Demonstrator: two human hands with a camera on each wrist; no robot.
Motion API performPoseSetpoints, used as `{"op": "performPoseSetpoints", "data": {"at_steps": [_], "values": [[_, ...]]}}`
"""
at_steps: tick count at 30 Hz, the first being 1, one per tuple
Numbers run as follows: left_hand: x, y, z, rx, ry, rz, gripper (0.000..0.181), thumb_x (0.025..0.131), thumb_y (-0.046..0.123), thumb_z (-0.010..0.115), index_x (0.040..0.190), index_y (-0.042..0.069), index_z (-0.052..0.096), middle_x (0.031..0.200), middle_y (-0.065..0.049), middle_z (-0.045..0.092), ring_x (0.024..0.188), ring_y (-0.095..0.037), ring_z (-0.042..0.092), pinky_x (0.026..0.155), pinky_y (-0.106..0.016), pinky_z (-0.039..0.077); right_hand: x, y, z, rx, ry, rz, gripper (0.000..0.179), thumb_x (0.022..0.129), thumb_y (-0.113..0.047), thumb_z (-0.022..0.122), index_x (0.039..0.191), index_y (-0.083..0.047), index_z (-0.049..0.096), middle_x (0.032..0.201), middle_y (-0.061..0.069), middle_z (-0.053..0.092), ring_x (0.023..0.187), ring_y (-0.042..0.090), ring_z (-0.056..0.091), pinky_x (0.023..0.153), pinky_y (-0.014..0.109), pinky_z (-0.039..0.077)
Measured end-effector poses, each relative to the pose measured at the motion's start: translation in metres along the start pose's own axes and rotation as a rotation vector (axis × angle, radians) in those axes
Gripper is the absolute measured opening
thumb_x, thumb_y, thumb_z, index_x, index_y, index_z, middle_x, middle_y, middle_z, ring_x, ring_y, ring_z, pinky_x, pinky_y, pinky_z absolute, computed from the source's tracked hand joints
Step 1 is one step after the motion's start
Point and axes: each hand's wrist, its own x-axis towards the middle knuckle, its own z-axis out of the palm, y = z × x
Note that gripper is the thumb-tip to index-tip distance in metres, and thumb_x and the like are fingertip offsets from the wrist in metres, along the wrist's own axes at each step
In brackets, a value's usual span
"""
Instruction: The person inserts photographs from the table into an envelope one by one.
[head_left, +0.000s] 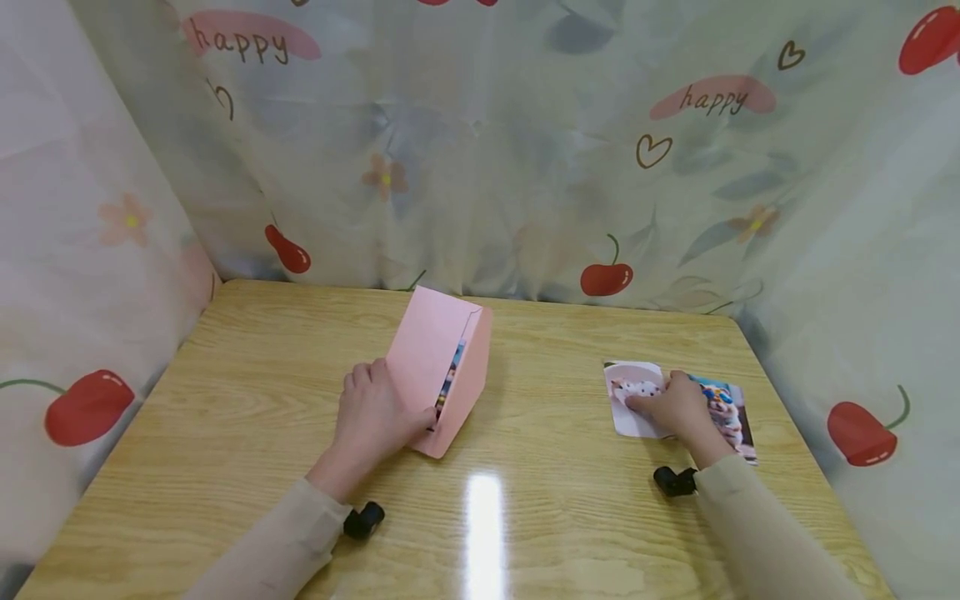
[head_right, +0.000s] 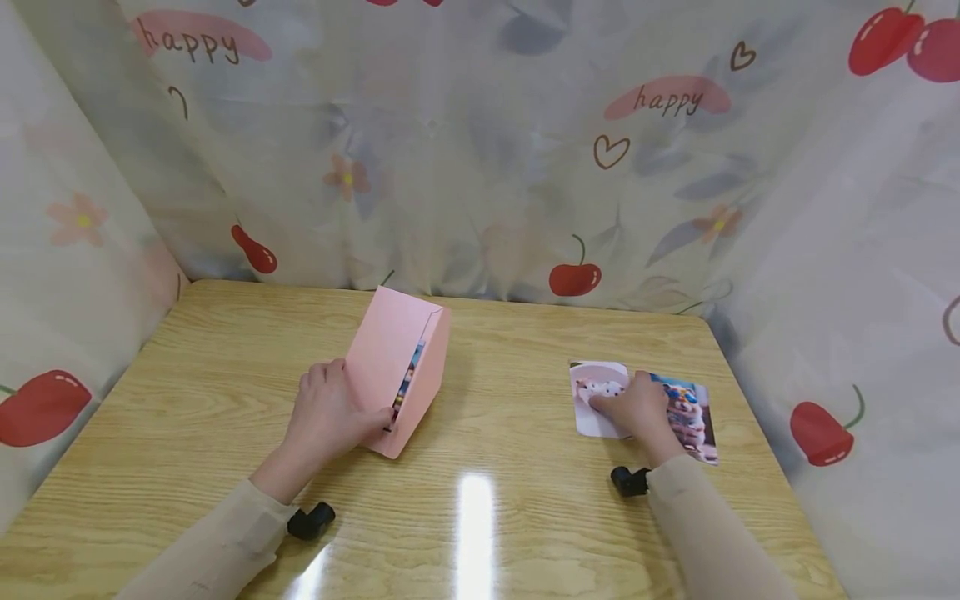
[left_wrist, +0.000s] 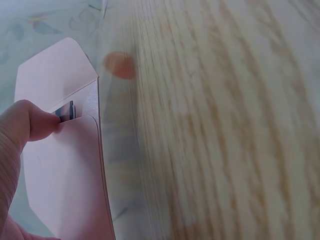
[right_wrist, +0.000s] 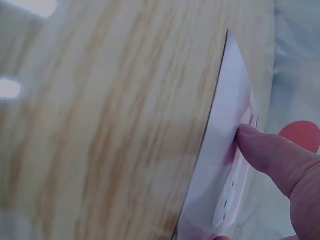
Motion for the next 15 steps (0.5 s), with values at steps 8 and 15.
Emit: {"op": "performPoseSetpoints", "data": {"at_steps": [8, 15], "values": [[-0.0015, -0.0016, 0.0014, -0.005, 0.010, -0.004, 0.098, 0.059, 0.059, 0.075, 0.123, -0.009, 0.043, 0.112, -0.026, 0.045, 0.099, -0.038, 0.043, 0.081, -0.049, 0.041, -0.0057, -0.0048, -0.0019, 0.031, -0.041, 0.041, 0.097, 0.079, -0.049, 0.075, 0.133, 0.019, 0.032, 0.125, 0.035, 0.044, 0.100, 0.036, 0.047, 0.080, 0.047, 0.044], [-0.0026, -0.0013, 0.0007, -0.006, 0.004, -0.008, 0.098, 0.059, 0.058, 0.075, 0.124, -0.008, 0.043, 0.112, -0.025, 0.045, 0.098, -0.037, 0.042, 0.081, -0.048, 0.040, -0.0041, -0.0061, -0.0011, 0.036, -0.052, 0.057, 0.104, 0.076, -0.050, 0.077, 0.136, 0.018, 0.027, 0.128, 0.036, 0.040, 0.104, 0.038, 0.046, 0.083, 0.049, 0.044]]}}
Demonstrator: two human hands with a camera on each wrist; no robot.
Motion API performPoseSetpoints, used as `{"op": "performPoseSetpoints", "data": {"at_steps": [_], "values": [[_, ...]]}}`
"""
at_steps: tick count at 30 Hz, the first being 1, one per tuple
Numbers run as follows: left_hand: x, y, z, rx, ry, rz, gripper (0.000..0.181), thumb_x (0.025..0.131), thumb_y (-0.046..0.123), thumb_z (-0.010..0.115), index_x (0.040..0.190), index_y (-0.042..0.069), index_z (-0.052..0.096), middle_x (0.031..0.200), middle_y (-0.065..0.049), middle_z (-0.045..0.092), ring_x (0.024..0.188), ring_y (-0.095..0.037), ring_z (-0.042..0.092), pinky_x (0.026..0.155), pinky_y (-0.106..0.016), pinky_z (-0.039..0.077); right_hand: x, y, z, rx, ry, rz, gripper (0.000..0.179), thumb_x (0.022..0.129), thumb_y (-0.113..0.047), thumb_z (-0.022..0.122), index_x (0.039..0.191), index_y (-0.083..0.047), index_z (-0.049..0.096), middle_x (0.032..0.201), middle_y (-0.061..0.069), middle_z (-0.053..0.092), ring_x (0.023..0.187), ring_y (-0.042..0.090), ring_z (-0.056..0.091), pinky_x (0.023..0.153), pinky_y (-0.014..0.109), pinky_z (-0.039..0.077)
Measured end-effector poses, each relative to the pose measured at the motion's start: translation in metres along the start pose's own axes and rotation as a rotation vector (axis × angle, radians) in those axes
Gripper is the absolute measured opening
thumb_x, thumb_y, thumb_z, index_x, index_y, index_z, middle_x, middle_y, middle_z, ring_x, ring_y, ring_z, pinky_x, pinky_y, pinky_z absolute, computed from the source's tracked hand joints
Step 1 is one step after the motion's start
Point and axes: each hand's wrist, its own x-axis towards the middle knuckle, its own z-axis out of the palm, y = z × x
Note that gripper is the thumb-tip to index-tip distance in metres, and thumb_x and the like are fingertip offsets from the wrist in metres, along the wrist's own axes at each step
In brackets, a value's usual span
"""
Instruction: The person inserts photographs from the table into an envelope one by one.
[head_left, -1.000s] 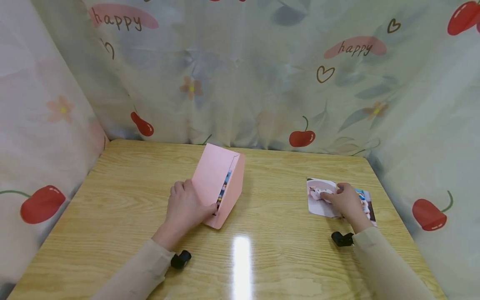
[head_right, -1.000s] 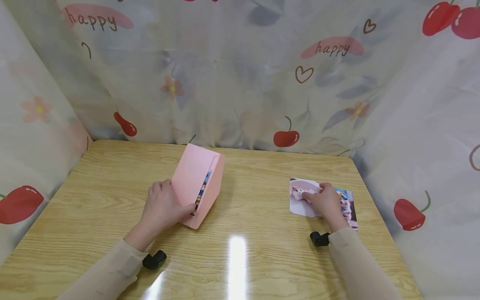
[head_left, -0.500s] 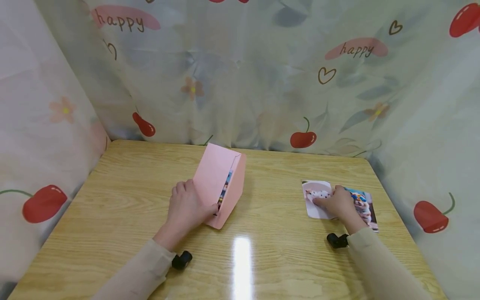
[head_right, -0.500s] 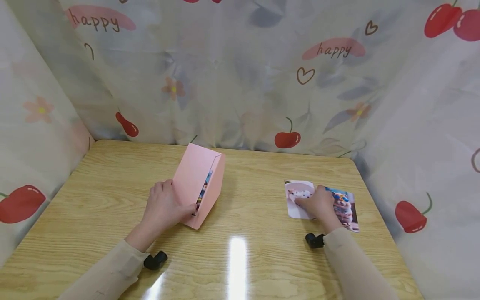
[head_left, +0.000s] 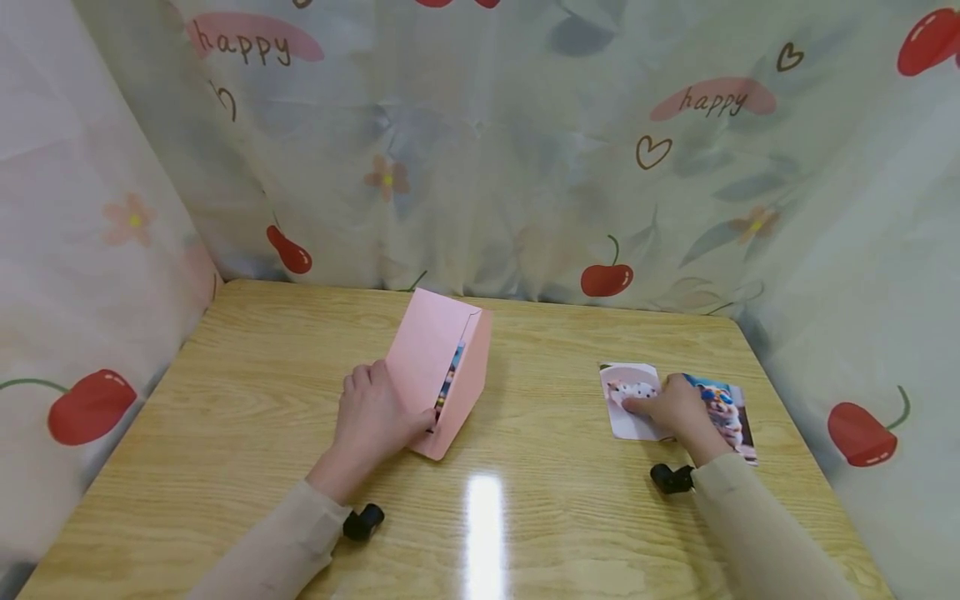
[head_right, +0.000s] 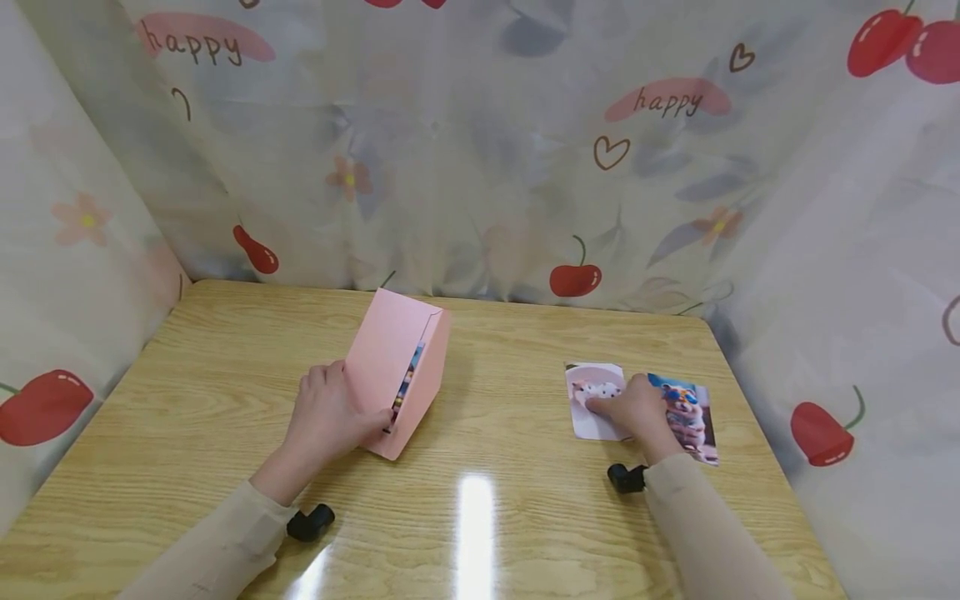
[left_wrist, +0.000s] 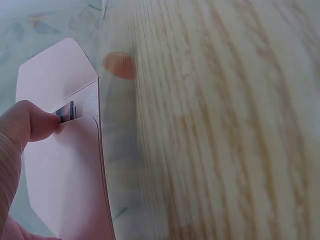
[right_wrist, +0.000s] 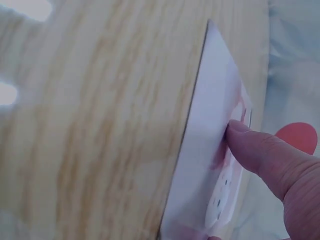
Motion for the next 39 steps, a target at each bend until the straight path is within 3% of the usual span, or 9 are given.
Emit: {"op": "performPoseSetpoints", "data": {"at_steps": [6, 10, 13, 18, 23, 32, 39], "values": [[-0.002, 0.000, -0.002, -0.011, -0.003, -0.001, 0.096, 0.059, 0.055, 0.075, 0.123, -0.009, 0.043, 0.112, -0.026, 0.045, 0.098, -0.037, 0.043, 0.080, -0.049, 0.040, 0.001, -0.002, 0.001, 0.009, -0.018, 0.024, 0.111, 0.076, -0.050, 0.078, 0.142, 0.017, 0.019, 0.138, 0.040, 0.028, 0.124, 0.048, 0.034, 0.099, 0.057, 0.034], [-0.001, 0.000, -0.001, -0.011, 0.002, 0.002, 0.096, 0.059, 0.055, 0.074, 0.123, -0.009, 0.043, 0.112, -0.026, 0.045, 0.098, -0.037, 0.043, 0.081, -0.049, 0.040, -0.001, -0.001, 0.001, 0.021, 0.002, 0.008, 0.105, 0.077, -0.049, 0.077, 0.141, 0.015, 0.024, 0.136, 0.042, 0.025, 0.123, 0.050, 0.032, 0.096, 0.057, 0.035], [-0.001, 0.001, -0.001, -0.006, 0.004, 0.006, 0.096, 0.059, 0.055, 0.074, 0.123, -0.009, 0.043, 0.111, -0.026, 0.045, 0.097, -0.037, 0.043, 0.080, -0.048, 0.040, 0.000, 0.000, 0.002, 0.059, 0.025, -0.021, 0.090, 0.082, -0.041, 0.074, 0.139, 0.013, 0.030, 0.134, 0.038, 0.033, 0.117, 0.044, 0.040, 0.090, 0.052, 0.042], [-0.001, 0.002, -0.001, -0.004, 0.001, 0.007, 0.096, 0.060, 0.056, 0.074, 0.124, -0.009, 0.043, 0.112, -0.026, 0.045, 0.098, -0.037, 0.043, 0.081, -0.048, 0.040, 0.002, -0.002, -0.001, 0.186, -0.008, -0.023, 0.066, 0.091, -0.028, 0.065, 0.138, 0.007, 0.035, 0.131, 0.028, 0.043, 0.109, 0.034, 0.049, 0.082, 0.042, 0.046], [-0.002, 0.004, -0.001, -0.007, -0.011, 0.000, 0.096, 0.061, 0.056, 0.075, 0.124, -0.009, 0.043, 0.112, -0.026, 0.045, 0.098, -0.037, 0.043, 0.081, -0.048, 0.040, -0.001, -0.013, -0.007, 0.296, -0.074, -0.013, 0.060, 0.094, -0.031, 0.061, 0.139, 0.002, 0.038, 0.128, 0.021, 0.046, 0.108, 0.028, 0.050, 0.082, 0.037, 0.045], [-0.002, 0.004, 0.001, -0.001, -0.001, 0.010, 0.097, 0.062, 0.059, 0.075, 0.123, -0.009, 0.043, 0.113, -0.027, 0.045, 0.098, -0.038, 0.043, 0.081, -0.049, 0.041, -0.016, -0.044, -0.009, 0.556, -0.094, -0.148, 0.055, 0.094, -0.028, 0.063, 0.131, 0.005, 0.039, 0.111, 0.013, 0.057, 0.091, 0.013, 0.061, 0.082, 0.031, 0.050], [-0.002, 0.004, 0.004, 0.007, 0.017, 0.022, 0.097, 0.062, 0.059, 0.076, 0.123, -0.009, 0.043, 0.114, -0.028, 0.045, 0.100, -0.039, 0.044, 0.083, -0.050, 0.040, -0.027, -0.065, -0.009, 0.670, -0.074, -0.222, 0.048, 0.095, -0.025, 0.062, 0.127, 0.004, 0.043, 0.104, 0.008, 0.060, 0.089, 0.010, 0.062, 0.080, 0.027, 0.051]]}}
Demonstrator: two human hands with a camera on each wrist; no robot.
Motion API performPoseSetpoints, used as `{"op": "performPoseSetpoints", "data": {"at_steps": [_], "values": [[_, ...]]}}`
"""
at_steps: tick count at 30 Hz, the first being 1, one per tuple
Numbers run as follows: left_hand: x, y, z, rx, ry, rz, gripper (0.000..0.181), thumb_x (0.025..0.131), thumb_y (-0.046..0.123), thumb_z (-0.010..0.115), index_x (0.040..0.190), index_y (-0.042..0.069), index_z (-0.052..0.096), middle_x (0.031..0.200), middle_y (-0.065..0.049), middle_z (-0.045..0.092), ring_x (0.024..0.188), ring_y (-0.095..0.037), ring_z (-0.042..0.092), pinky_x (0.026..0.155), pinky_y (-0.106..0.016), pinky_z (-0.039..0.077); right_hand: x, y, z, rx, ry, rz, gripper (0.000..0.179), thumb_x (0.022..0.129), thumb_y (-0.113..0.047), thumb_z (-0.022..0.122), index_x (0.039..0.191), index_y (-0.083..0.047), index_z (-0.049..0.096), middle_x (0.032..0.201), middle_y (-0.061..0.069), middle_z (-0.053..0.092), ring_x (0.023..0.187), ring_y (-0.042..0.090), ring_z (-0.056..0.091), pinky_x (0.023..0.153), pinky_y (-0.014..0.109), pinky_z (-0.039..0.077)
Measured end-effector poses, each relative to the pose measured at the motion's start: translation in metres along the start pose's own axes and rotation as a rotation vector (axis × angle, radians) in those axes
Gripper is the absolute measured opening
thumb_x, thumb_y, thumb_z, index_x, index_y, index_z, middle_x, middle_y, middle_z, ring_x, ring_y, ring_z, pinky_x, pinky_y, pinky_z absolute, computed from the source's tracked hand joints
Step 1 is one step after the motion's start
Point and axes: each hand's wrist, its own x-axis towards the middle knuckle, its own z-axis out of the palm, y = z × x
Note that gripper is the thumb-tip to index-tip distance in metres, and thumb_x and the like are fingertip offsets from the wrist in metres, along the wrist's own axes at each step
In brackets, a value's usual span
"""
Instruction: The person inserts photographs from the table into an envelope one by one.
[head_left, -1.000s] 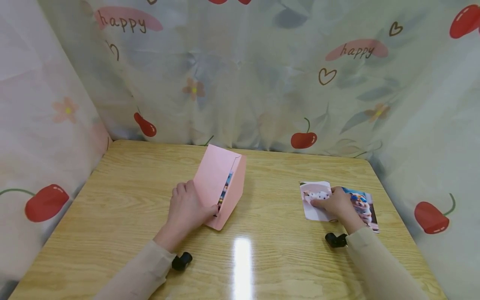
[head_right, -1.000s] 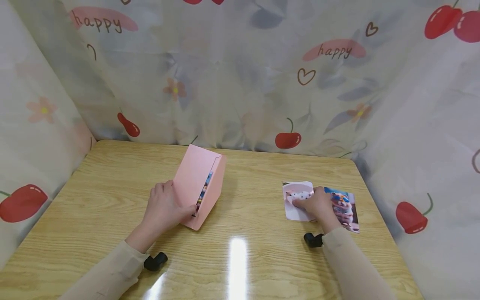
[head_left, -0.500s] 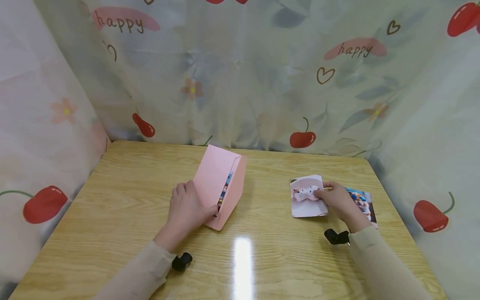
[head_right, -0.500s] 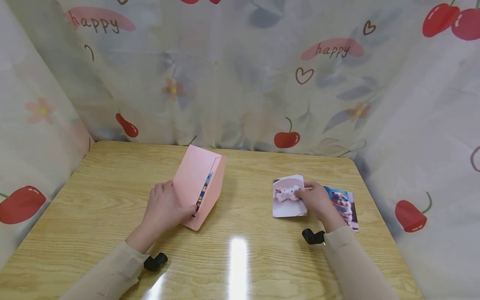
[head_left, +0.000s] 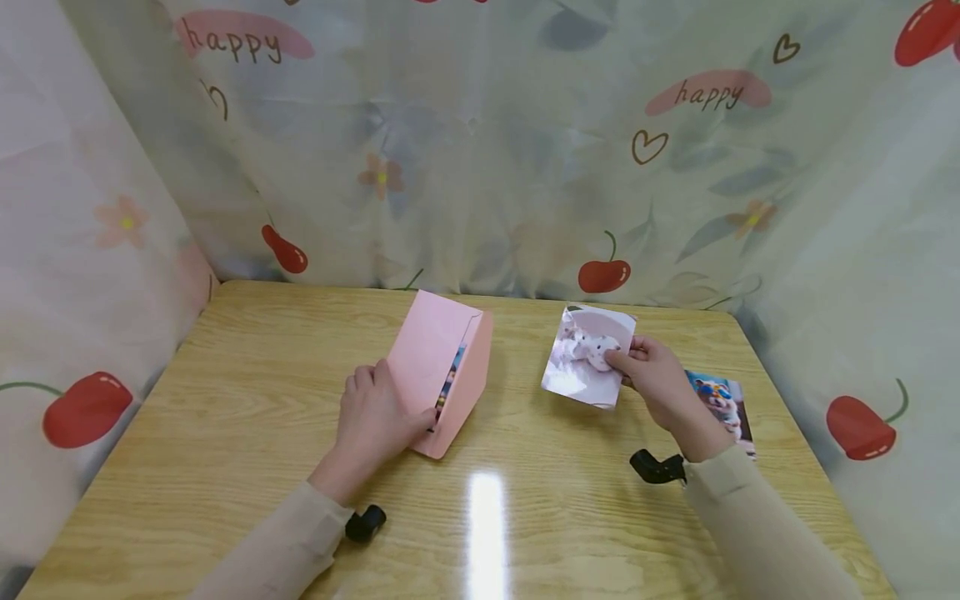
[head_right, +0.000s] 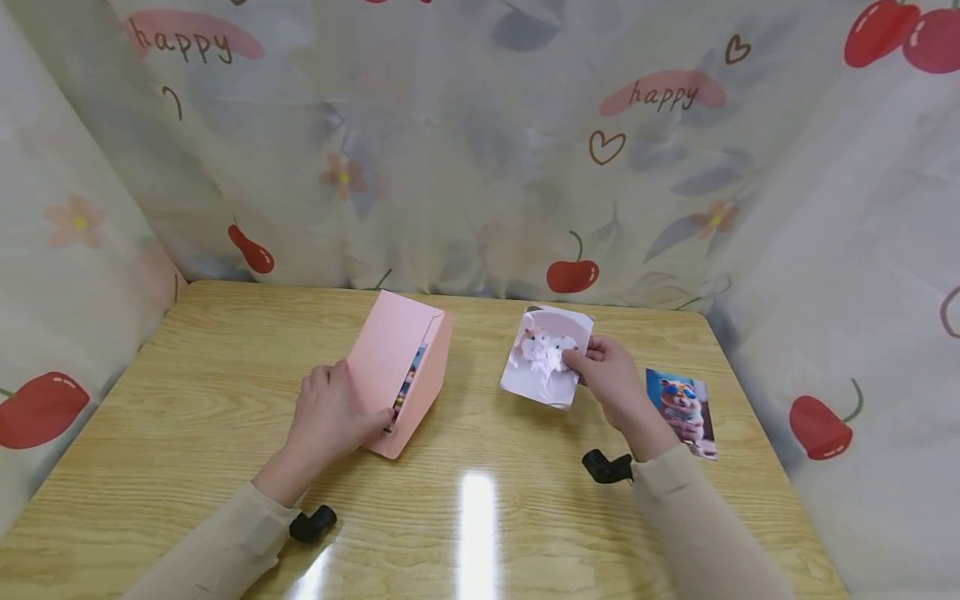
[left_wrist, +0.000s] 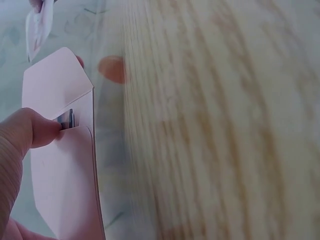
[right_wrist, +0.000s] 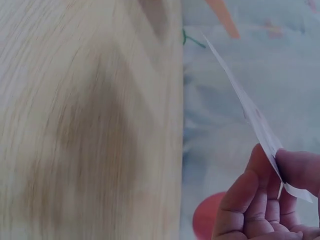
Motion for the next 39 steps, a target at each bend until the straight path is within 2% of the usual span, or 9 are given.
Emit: {"op": "performPoseSetpoints", "data": {"at_steps": [11, 20, 26, 31, 39], "values": [[-0.001, 0.001, 0.003, 0.004, 0.001, 0.006, 0.098, 0.063, 0.058, 0.075, 0.124, -0.009, 0.042, 0.115, -0.029, 0.045, 0.101, -0.040, 0.044, 0.085, -0.051, 0.039, -0.005, -0.016, 0.024, 0.118, -0.024, -0.026, 0.049, 0.094, -0.026, 0.064, 0.129, 0.003, 0.045, 0.110, 0.009, 0.062, 0.092, 0.013, 0.063, 0.080, 0.026, 0.052], [-0.002, 0.004, 0.004, 0.011, 0.018, 0.035, 0.098, 0.062, 0.059, 0.076, 0.124, -0.009, 0.043, 0.113, -0.028, 0.046, 0.101, -0.040, 0.045, 0.084, -0.051, 0.040, -0.007, -0.020, 0.047, 0.202, -0.075, -0.068, 0.050, 0.095, -0.016, 0.061, 0.134, 0.006, 0.040, 0.121, 0.020, 0.055, 0.100, 0.018, 0.063, 0.085, 0.032, 0.051], [-0.003, 0.005, 0.005, 0.024, 0.016, 0.048, 0.098, 0.062, 0.060, 0.076, 0.123, -0.009, 0.043, 0.113, -0.027, 0.046, 0.101, -0.039, 0.044, 0.085, -0.050, 0.039, -0.005, -0.021, 0.063, 0.228, -0.075, -0.078, 0.052, 0.094, -0.015, 0.063, 0.136, 0.004, 0.039, 0.126, 0.021, 0.054, 0.106, 0.022, 0.061, 0.086, 0.032, 0.051], [-0.003, 0.007, 0.004, 0.022, 0.033, 0.062, 0.098, 0.062, 0.060, 0.077, 0.124, -0.008, 0.043, 0.113, -0.026, 0.046, 0.102, -0.039, 0.043, 0.087, -0.049, 0.038, -0.004, -0.023, 0.078, 0.197, -0.053, -0.102, 0.050, 0.093, -0.014, 0.064, 0.133, 0.005, 0.042, 0.122, 0.022, 0.056, 0.105, 0.026, 0.062, 0.083, 0.034, 0.052], [-0.003, 0.010, 0.004, 0.018, 0.035, 0.057, 0.099, 0.063, 0.061, 0.075, 0.126, -0.008, 0.042, 0.116, -0.026, 0.044, 0.104, -0.039, 0.042, 0.088, -0.050, 0.038, -0.010, -0.032, 0.094, 0.076, 0.002, -0.148, 0.038, 0.091, -0.013, 0.066, 0.121, 0.003, 0.051, 0.106, 0.020, 0.057, 0.094, 0.029, 0.062, 0.075, 0.035, 0.055]]}}
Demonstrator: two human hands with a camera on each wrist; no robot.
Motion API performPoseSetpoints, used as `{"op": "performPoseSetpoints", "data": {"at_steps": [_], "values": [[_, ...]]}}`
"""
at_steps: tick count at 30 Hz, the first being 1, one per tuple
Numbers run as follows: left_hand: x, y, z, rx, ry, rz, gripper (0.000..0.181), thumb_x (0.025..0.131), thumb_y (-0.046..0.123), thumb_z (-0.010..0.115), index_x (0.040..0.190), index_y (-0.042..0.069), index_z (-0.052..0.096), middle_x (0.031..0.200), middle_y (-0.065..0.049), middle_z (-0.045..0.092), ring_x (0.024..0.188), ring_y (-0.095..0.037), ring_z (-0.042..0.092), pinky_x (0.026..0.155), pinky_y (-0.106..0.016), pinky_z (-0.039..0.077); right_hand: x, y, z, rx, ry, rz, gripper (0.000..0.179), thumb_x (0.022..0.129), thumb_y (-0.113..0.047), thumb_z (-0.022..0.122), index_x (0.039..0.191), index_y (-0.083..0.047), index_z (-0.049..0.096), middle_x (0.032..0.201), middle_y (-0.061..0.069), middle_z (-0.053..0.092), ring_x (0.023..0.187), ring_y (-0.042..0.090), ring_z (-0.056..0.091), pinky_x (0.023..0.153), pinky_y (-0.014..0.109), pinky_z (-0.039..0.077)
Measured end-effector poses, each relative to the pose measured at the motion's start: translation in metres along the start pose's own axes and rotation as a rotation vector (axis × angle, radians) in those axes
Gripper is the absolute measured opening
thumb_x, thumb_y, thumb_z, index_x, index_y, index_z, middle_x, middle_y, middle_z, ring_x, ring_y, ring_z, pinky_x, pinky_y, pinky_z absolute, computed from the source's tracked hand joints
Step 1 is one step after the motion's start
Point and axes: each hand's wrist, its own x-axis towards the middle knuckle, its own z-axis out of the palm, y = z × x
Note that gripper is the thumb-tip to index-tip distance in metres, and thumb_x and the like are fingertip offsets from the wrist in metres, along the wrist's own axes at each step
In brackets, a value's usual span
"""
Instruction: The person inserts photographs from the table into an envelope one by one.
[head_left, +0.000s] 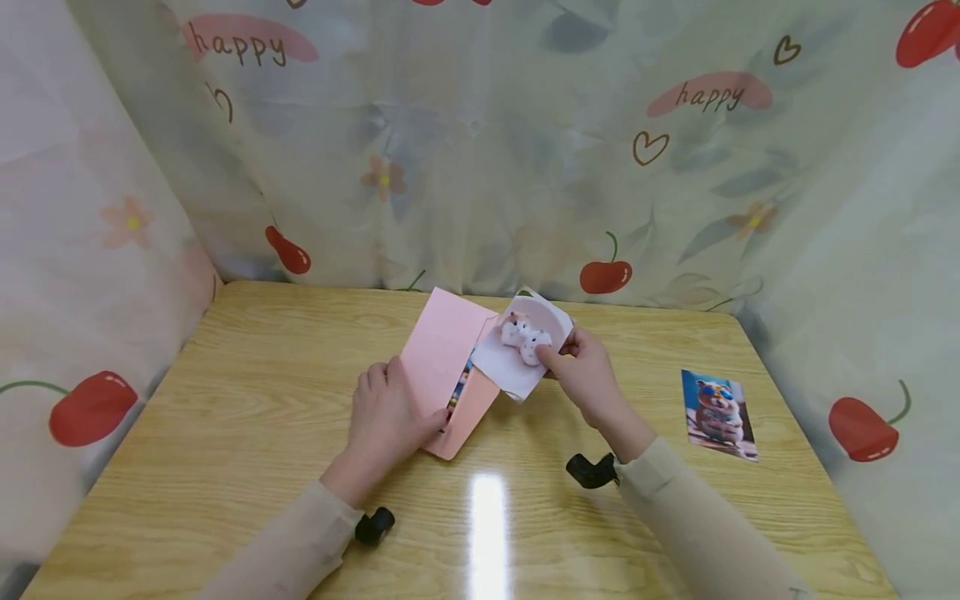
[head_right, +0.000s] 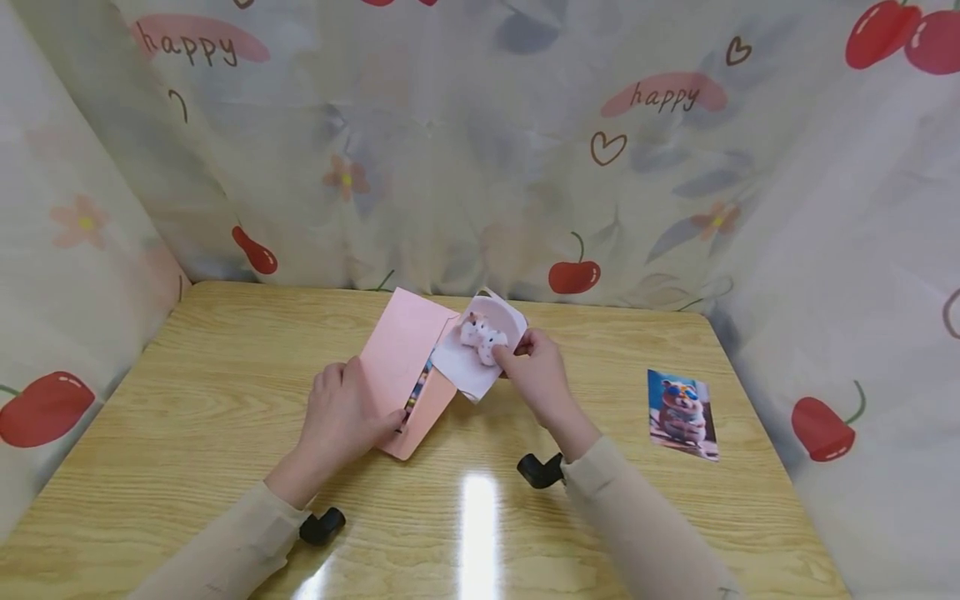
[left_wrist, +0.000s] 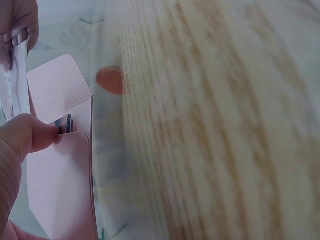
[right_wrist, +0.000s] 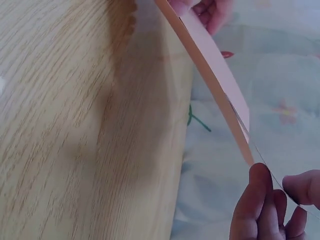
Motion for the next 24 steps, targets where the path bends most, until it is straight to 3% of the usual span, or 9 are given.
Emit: {"op": "performPoseSetpoints", "data": {"at_steps": [8, 14, 24], "values": [[0.001, 0.001, 0.000, -0.004, 0.016, 0.014, 0.099, 0.063, 0.061, 0.075, 0.125, -0.008, 0.043, 0.115, -0.026, 0.044, 0.104, -0.039, 0.041, 0.088, -0.049, 0.037, 0.000, 0.000, 0.008, -0.091, 0.029, 0.005, 0.031, 0.089, -0.019, 0.068, 0.110, -0.001, 0.053, 0.097, 0.017, 0.055, 0.082, 0.026, 0.060, 0.072, 0.037, 0.055], [0.001, 0.002, 0.001, -0.003, 0.006, 0.012, 0.100, 0.063, 0.063, 0.074, 0.126, -0.009, 0.043, 0.115, -0.026, 0.044, 0.103, -0.039, 0.042, 0.087, -0.049, 0.038, 0.000, 0.003, 0.016, -0.095, -0.024, 0.003, 0.029, 0.089, -0.020, 0.069, 0.103, 0.000, 0.053, 0.093, 0.016, 0.056, 0.077, 0.025, 0.063, 0.071, 0.036, 0.055], [0.001, 0.001, 0.001, 0.005, 0.017, -0.004, 0.098, 0.064, 0.062, 0.073, 0.125, -0.009, 0.043, 0.114, -0.027, 0.045, 0.102, -0.039, 0.043, 0.086, -0.048, 0.038, -0.002, 0.010, 0.021, -0.155, -0.114, 0.000, 0.024, 0.087, -0.014, 0.070, 0.098, 0.001, 0.055, 0.087, 0.015, 0.057, 0.076, 0.023, 0.060, 0.074, 0.049, 0.053]]}}
